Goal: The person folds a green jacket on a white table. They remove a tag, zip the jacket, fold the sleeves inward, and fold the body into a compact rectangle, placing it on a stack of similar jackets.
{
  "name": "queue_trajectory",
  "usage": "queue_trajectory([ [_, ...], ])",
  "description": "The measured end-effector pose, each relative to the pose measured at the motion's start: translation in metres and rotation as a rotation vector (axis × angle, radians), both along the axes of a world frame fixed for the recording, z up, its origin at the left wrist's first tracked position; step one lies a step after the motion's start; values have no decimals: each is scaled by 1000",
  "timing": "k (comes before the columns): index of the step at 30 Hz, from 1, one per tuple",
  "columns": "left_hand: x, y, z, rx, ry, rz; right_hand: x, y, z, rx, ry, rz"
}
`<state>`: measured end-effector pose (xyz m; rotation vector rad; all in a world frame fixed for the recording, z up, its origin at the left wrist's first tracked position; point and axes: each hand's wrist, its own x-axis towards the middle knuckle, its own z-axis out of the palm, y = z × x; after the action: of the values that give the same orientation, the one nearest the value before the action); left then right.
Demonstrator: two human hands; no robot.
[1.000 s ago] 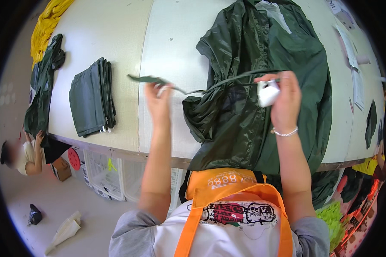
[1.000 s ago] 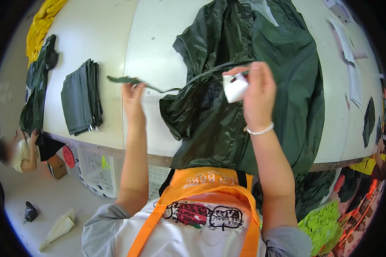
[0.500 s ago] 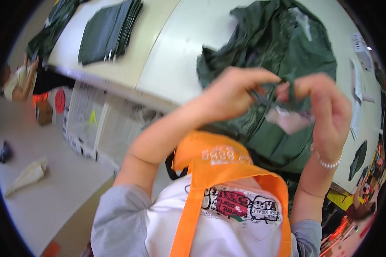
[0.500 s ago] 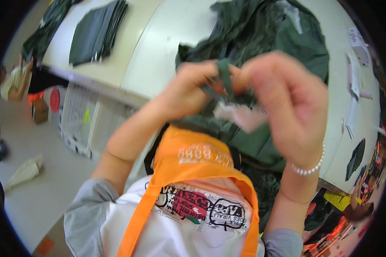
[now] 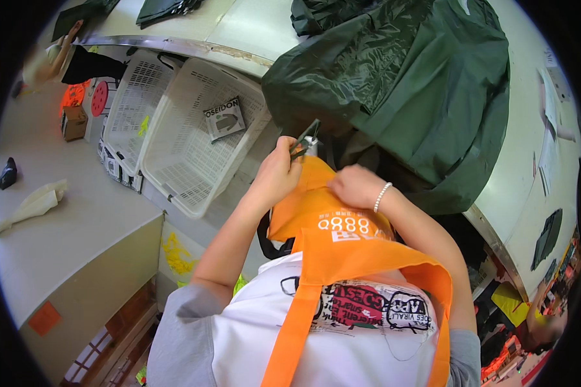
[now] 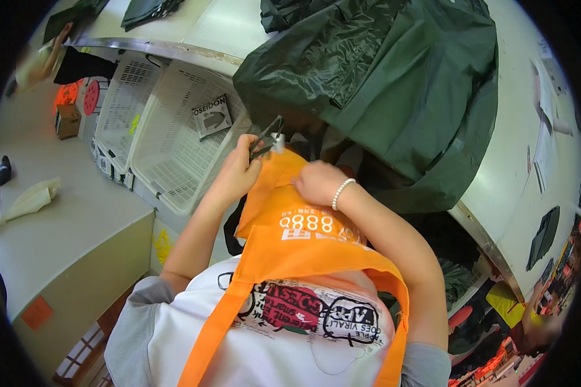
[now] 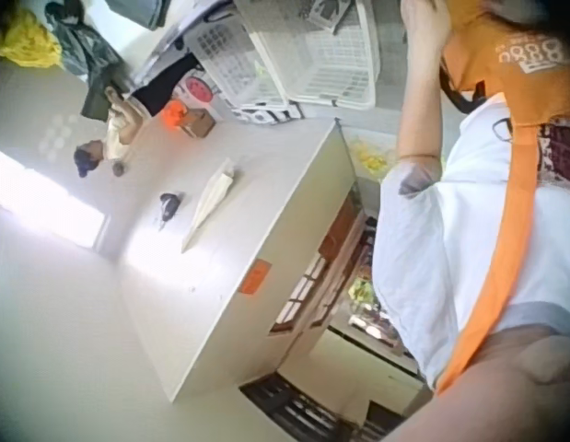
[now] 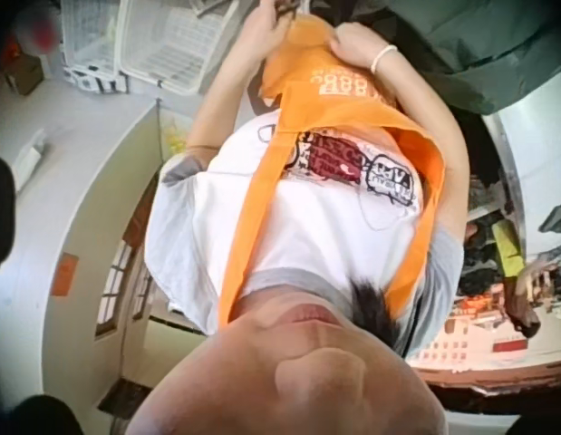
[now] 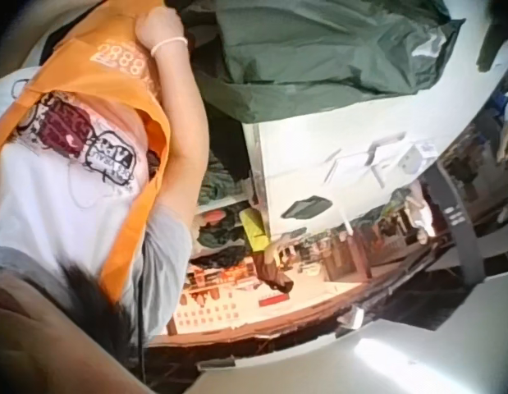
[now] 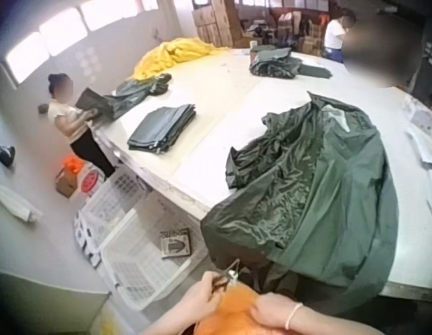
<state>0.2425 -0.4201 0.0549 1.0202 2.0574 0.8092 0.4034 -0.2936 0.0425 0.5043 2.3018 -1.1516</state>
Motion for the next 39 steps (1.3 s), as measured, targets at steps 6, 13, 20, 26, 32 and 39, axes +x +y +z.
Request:
queue_trajectory([
  [6, 44, 10, 54, 138, -498, -212, 36, -18, 56, 121, 877, -495],
  [13, 105, 38, 83, 161, -744, -59, 72, -57, 46, -618, 683, -994],
  [20, 105, 50, 66, 320, 220, -266, 151, -28, 30, -984, 694, -1244],
  [26, 172, 31, 9, 138, -608, -725, 165, -6, 95, -1522, 1169, -1208],
  [32, 166, 18, -2, -58, -1102, -84, 177, -13, 44, -254, 852, -1322],
  [39, 140, -14, -3, -225, -1163, 20, 151, -80, -21, -451, 574, -772],
])
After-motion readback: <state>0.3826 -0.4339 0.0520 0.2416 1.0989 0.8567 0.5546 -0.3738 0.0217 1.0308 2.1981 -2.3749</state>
